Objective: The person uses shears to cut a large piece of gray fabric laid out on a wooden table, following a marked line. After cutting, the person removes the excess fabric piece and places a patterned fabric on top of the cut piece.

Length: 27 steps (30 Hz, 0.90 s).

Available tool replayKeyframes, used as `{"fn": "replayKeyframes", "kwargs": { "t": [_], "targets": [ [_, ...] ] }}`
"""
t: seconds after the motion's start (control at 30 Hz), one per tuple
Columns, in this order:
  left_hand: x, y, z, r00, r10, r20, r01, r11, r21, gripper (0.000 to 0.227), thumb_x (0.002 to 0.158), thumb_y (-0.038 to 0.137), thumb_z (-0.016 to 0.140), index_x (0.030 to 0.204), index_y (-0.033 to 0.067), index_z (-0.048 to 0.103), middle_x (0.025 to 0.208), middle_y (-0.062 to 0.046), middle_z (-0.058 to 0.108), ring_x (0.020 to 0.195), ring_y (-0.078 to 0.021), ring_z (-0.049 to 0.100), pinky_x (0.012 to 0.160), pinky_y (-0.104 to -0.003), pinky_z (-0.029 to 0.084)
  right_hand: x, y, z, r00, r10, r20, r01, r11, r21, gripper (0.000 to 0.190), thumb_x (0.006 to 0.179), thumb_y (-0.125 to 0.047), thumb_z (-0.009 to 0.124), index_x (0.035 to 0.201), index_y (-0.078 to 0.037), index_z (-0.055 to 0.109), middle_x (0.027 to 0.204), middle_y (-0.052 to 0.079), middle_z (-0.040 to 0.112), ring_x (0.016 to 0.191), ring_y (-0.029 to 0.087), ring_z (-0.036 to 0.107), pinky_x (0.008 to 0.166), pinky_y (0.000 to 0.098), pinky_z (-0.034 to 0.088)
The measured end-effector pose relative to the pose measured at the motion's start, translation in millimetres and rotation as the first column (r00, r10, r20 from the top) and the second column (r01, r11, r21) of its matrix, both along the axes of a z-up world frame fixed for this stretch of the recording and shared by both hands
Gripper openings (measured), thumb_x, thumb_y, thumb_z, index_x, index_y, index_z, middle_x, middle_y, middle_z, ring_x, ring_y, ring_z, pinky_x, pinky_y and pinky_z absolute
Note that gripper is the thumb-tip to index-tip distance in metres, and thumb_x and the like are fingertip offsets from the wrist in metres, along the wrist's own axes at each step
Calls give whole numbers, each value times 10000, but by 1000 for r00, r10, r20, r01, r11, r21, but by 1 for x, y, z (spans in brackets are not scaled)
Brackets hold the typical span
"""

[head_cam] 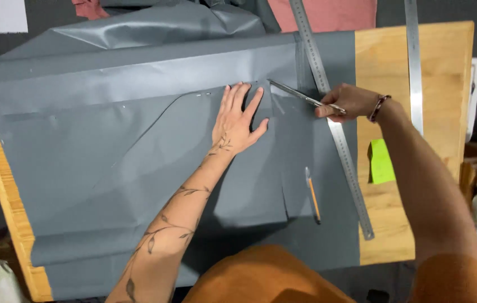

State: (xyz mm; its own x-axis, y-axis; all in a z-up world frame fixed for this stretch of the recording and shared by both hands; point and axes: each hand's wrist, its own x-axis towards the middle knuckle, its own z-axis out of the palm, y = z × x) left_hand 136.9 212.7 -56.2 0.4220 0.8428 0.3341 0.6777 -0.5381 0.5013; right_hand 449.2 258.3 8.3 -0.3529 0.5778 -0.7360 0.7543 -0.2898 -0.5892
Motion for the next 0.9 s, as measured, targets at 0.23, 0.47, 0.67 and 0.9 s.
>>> {"fn": "replayKeyframes", "kwargs": {
  "t": [0.23,0.47,0.67,0.9],
  "targets": [
    [4,2,2,998,58,8,-58,998,9,652,888,435,697,1456,157,538,1419,-146,469,1393,-349,426,1223,-527,250,12,85,8,955,292,62,-287,955,-77,476,702,-326,897,474,-57,576,378,72,507,404,171,422,452,319,332],
    [11,-6,9,993,115,-25,-115,993,22,616,866,430,708,1423,195,587,1469,-118,502,1410,-315,446,1215,-513,269,14,124,-2,853,520,-48,-522,847,-97,441,722,-209,880,437,-71,572,354,37,541,417,178,477,502,293,383],
    [32,-26,23,952,260,-159,-274,959,-71,648,947,442,584,1538,211,452,1596,-103,395,1490,-271,340,1230,-525,186,3,133,11,787,616,-26,-614,780,-120,417,709,-202,846,440,-70,556,373,31,537,430,179,499,525,285,416],
    [30,-25,22,947,268,-176,-285,955,-78,662,930,479,588,1528,225,464,1609,-80,392,1494,-251,344,1236,-507,189,7,139,-8,784,618,57,-597,776,-205,437,712,-287,897,462,-77,607,365,41,527,454,179,490,538,271,429]
  ]
}}
